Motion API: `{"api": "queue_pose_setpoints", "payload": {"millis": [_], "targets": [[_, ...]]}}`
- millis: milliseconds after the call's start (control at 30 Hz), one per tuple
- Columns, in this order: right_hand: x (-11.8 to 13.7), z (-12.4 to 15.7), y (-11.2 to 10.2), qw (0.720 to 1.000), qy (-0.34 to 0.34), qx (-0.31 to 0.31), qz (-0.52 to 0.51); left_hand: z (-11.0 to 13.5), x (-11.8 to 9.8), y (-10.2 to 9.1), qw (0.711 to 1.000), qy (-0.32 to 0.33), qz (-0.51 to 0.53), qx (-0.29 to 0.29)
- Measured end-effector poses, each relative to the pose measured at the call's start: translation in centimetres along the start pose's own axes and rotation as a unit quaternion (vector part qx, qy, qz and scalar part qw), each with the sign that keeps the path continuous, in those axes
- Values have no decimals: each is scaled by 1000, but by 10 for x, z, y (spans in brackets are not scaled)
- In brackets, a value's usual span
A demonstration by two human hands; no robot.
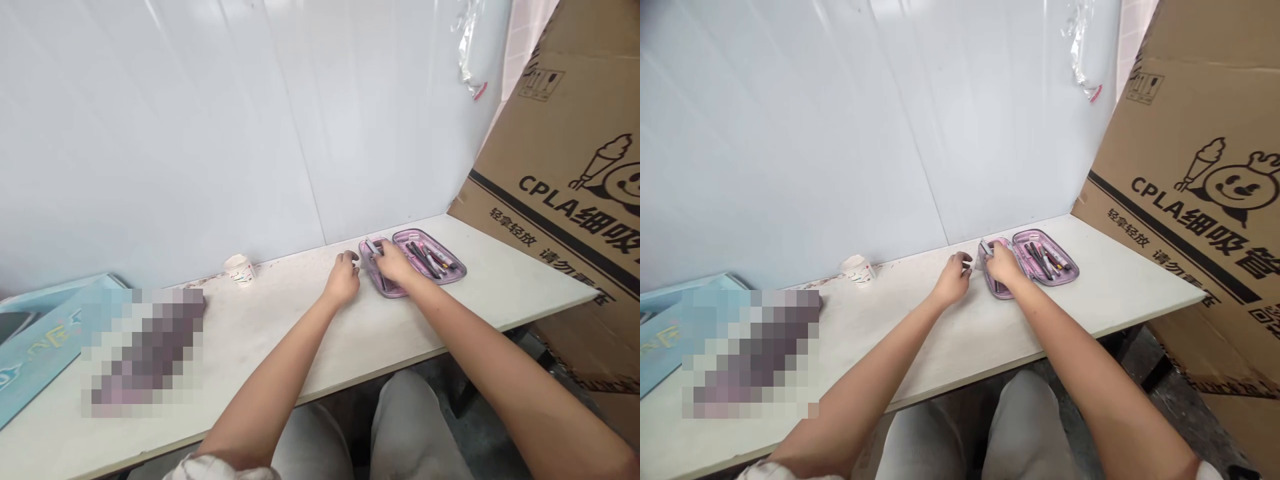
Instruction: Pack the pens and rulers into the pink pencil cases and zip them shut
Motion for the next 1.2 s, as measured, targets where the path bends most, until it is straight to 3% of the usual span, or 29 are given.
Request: {"api": "queue_pose_setpoints", "payload": {"millis": [167, 367, 500, 633, 800, 967, 1200], "targets": [[-31, -8, -49, 998, -11, -26, 48, -15, -16, 21, 979, 67, -144, 127], [-58, -9, -100, 989, 12, -85, 118, -15, -9, 18, 954, 93, -241, 150], [-79, -11, -115, 977, 50, -114, 175, -6, -9, 5, 937, 158, -258, 175], [-92, -14, -99, 972, 74, -87, 204, 19, -12, -17, 926, 201, -248, 200], [-80, -25, -56, 979, 52, -44, 195, 48, -16, -36, 934, 214, -227, 175], [-64, -34, -27, 988, 17, -33, 149, 50, -17, -26, 927, 252, -191, 201], [-71, -41, -26, 998, 3, -45, 32, 51, -14, -20, 932, 248, -177, 196]]}}
Point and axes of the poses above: each hand's wrist, its own z-axis away from the middle knuckle, its own y-axis out of the palm, x = y × z, the point moved 2 cm from there along -z, towards the middle knuckle, and after that the axes turned 11 degrees about y, right-handed, at the moved point
